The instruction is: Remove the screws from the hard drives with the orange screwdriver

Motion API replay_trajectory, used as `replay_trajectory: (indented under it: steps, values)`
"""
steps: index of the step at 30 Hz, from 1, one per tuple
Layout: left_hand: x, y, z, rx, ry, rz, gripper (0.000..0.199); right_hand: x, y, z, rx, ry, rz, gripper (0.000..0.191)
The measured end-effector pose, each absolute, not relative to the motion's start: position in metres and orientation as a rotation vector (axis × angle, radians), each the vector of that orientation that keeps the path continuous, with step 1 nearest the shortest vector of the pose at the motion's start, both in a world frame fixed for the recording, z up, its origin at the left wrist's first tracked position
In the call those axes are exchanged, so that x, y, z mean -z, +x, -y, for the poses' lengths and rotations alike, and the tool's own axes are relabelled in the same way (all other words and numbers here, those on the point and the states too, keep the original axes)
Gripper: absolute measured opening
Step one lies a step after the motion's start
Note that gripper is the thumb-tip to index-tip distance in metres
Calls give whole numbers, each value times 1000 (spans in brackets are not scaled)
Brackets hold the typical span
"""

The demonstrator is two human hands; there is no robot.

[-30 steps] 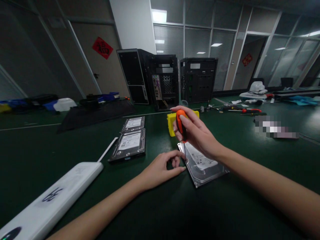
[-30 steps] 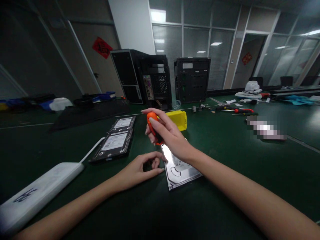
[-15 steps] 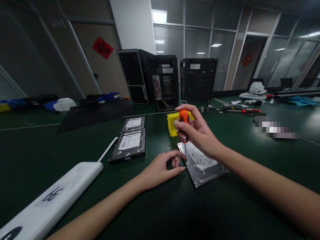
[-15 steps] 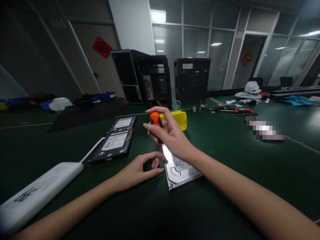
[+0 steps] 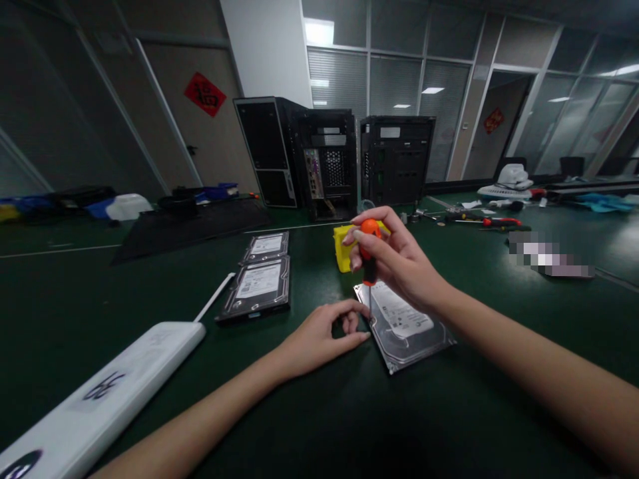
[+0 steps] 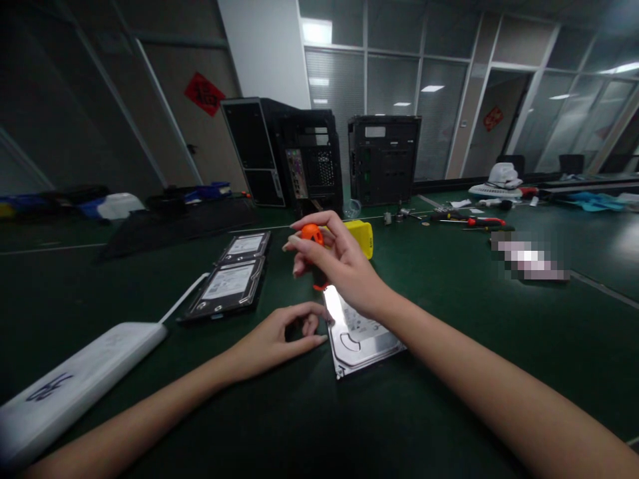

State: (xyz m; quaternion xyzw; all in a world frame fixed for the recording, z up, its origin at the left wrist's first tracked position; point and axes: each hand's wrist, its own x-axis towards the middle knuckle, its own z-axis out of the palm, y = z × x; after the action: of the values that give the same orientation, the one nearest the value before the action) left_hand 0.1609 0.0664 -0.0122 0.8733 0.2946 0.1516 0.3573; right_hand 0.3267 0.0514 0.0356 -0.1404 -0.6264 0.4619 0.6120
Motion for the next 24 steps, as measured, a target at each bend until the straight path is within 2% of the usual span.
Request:
replay_trajectory:
  steps: [10,24]
  values:
    - [10,161,-66,-384,2258,-766,26,-36,328,-50,-1105,-353,1422,25]
    - [12,160,-67,-391,2250,-755,25,-33,323,-46,-1142,-303,1336,23]
